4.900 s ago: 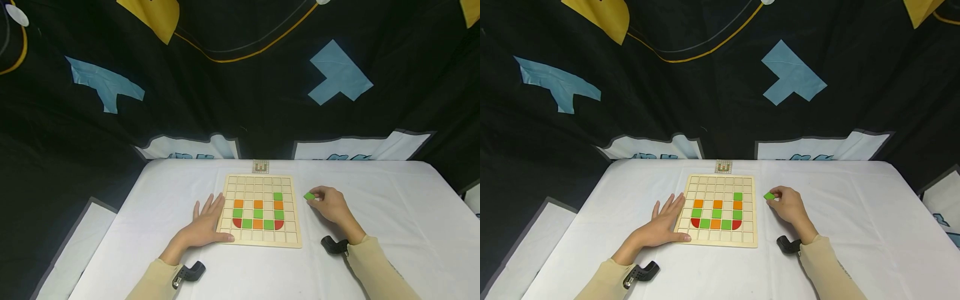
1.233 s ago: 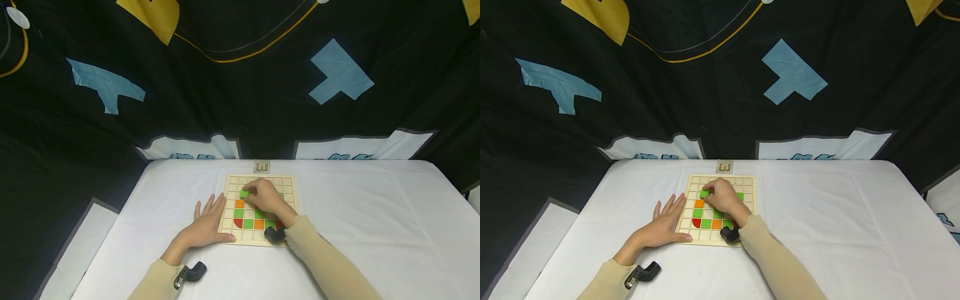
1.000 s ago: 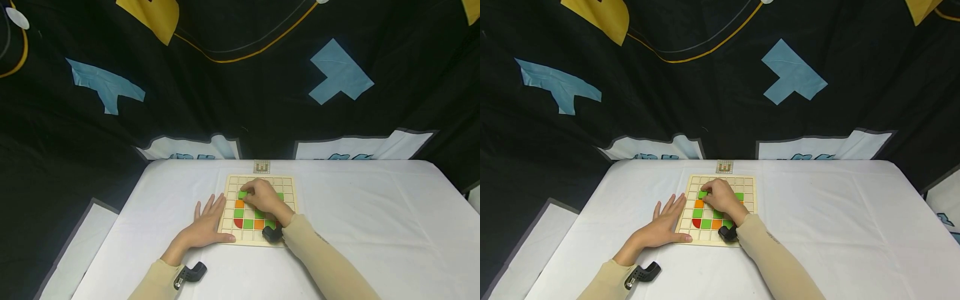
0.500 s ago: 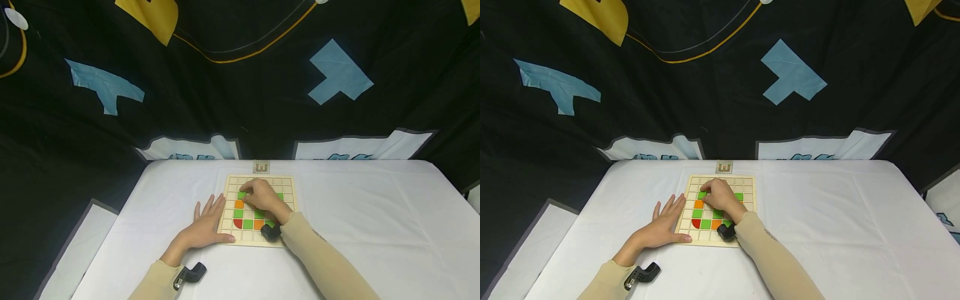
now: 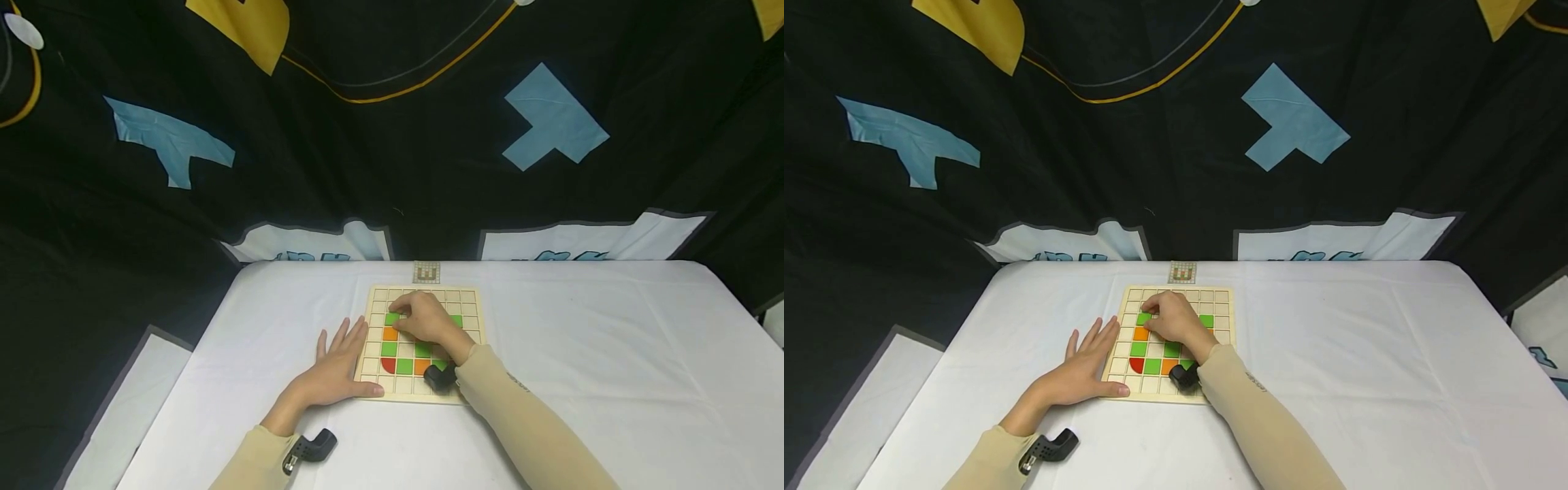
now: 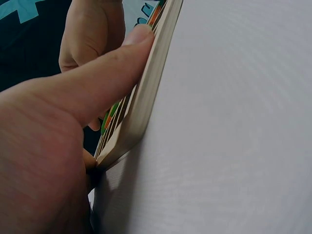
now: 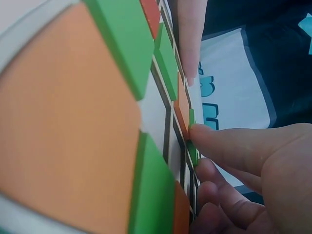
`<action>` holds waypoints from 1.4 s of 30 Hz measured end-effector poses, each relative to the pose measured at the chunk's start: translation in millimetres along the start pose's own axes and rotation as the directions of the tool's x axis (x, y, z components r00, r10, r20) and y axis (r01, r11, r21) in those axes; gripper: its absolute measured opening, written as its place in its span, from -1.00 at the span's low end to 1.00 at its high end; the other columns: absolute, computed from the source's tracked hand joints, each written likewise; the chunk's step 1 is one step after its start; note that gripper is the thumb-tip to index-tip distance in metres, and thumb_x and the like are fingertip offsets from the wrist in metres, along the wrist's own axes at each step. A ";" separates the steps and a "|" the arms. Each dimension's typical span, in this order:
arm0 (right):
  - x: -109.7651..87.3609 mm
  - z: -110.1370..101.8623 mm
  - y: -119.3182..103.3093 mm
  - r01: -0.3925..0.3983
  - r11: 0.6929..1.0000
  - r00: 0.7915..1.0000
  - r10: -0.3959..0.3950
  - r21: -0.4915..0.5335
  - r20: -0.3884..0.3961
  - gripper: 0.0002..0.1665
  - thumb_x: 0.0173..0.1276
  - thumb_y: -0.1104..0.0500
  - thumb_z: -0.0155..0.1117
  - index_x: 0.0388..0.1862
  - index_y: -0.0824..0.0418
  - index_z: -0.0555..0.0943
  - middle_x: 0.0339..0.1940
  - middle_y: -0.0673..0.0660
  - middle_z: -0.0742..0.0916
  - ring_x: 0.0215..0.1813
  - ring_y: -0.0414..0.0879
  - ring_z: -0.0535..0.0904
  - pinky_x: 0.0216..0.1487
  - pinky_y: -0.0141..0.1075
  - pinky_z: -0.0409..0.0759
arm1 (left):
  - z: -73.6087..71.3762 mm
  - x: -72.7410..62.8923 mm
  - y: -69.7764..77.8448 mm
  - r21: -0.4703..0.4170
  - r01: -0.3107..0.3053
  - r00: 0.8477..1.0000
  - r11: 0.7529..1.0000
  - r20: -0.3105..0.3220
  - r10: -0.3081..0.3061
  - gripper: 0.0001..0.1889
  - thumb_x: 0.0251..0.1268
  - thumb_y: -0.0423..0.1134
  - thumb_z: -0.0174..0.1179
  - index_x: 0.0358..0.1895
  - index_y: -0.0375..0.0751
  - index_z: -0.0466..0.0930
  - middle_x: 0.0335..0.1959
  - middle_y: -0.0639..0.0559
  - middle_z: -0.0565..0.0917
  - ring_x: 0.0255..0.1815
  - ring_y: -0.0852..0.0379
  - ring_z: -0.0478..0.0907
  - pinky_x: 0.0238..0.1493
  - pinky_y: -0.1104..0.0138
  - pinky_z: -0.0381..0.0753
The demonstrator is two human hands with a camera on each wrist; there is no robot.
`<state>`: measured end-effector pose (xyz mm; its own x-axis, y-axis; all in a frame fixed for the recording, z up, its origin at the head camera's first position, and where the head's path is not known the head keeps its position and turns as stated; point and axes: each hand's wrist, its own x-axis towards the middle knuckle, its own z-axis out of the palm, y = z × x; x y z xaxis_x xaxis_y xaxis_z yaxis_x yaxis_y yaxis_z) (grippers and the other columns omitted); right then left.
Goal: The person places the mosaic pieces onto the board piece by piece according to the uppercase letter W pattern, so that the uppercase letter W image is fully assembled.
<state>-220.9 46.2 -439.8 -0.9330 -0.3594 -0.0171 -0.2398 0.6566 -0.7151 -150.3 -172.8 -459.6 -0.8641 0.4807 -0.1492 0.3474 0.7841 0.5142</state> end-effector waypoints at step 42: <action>-78.3 -93.9 62.7 -0.031 0.995 0.971 0.007 -0.098 -0.239 -0.62 0.35 0.15 0.38 0.12 0.25 0.69 0.01 0.19 0.73 -0.05 0.07 0.58 -0.16 -0.16 0.55 | -1.5 1.2 -0.6 -0.005 -0.008 1.000 1.000 -0.012 0.007 0.30 0.04 0.39 0.35 0.61 -0.37 -0.17 0.65 -0.22 -0.19 0.63 -0.24 -0.46 0.41 -0.31 -0.60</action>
<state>-188.1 177.8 -417.6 -0.9717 -0.1861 0.1456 -0.2359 0.7294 -0.6421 -152.1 -173.3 -458.8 -0.8659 0.4816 -0.1349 0.3522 0.7786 0.5193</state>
